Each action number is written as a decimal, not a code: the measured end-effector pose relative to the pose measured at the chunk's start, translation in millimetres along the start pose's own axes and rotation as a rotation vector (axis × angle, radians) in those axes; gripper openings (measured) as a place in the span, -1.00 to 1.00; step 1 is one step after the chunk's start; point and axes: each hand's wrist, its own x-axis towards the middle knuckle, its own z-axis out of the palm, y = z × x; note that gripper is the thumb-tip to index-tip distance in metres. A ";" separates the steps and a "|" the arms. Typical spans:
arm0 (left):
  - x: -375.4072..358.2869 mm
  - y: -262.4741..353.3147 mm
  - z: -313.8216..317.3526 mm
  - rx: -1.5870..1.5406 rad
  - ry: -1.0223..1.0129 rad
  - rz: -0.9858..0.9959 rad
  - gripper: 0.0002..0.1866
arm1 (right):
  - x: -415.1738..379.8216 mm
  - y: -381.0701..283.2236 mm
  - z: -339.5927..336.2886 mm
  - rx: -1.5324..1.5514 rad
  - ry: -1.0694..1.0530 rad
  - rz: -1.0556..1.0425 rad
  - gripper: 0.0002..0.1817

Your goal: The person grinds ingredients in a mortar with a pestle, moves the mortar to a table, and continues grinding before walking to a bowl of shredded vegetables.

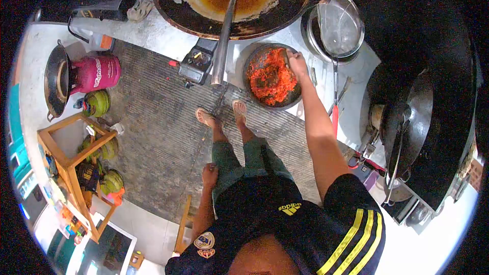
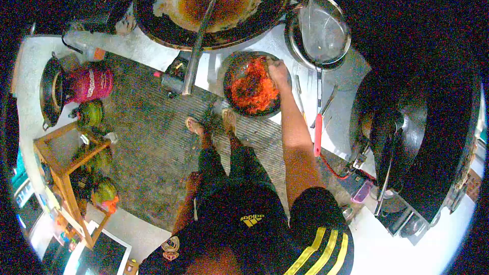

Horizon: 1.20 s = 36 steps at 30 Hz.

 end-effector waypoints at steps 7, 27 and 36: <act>0.4 0.1 1.9 -0.082 -0.020 -0.058 -0.68 | -26.5 -31.6 2.7 -0.528 -0.083 -0.315 -0.54; 5.2 -11.0 7.2 -0.086 -0.060 -0.060 -0.65 | -36.0 -58.6 15.7 -0.700 -0.332 -0.493 -0.52; -5.1 22.0 -3.7 0.027 -0.005 -0.125 -0.65 | -39.4 -70.9 19.7 -0.644 -0.382 -0.280 -0.38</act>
